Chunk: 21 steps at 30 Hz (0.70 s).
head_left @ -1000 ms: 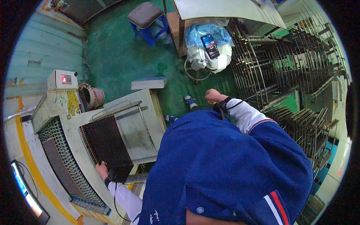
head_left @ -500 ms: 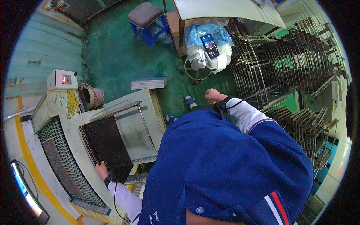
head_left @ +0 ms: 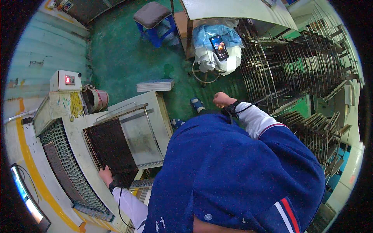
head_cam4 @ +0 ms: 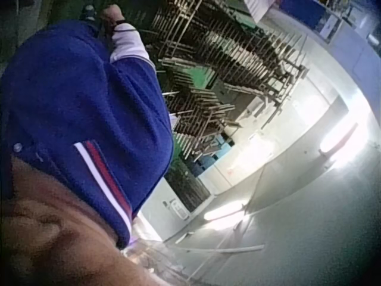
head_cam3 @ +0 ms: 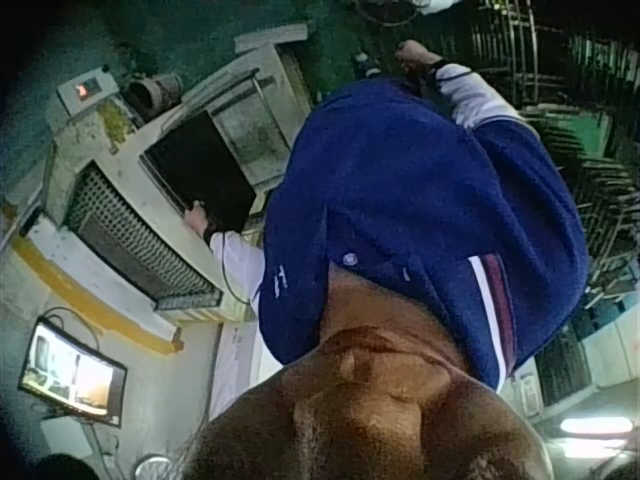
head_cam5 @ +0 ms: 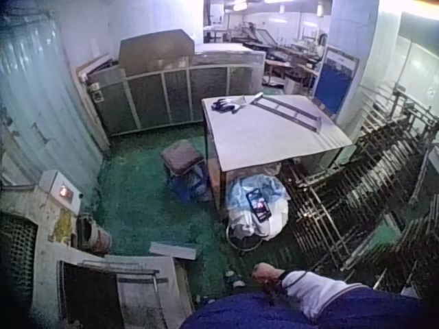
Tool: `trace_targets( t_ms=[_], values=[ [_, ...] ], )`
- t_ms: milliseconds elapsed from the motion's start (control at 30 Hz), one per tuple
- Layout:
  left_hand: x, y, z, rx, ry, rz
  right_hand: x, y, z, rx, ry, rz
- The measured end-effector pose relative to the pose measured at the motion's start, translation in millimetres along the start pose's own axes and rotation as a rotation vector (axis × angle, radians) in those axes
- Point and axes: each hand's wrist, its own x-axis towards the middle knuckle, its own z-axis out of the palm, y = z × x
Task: The recorder removes metal trays containing small components from an industrial machine and organizes them onto a mobile storage rack.
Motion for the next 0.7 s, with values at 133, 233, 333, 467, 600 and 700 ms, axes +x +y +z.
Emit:
trace_targets(
  t_ms=[133, 233, 333, 467, 600, 700],
  values=[
    [-1, 7, 0, -0.017, -0.018, 0.057, 0, -1, 0, 0.002, -0.003, 0.018],
    [-14, 10, 5, -0.015, -0.014, 0.072, 7, 4, -1, -0.2, -0.021, -0.279],
    [-4, 2, -2, -0.186, -0.011, 0.252, 57, 66, -3, -0.806, 0.326, -0.852],
    [0, -3, -9, 0.081, 0.12, 0.081, 22, 15, 8, -0.232, -0.113, -0.325],
    [12, -17, 2, 0.054, 0.057, 0.055, 44, 44, 10, 0.11, -0.034, -0.102],
    [15, -21, 4, 0.079, 0.039, 0.057, 47, 44, 8, 0.009, -0.127, -0.155]
  ],
)
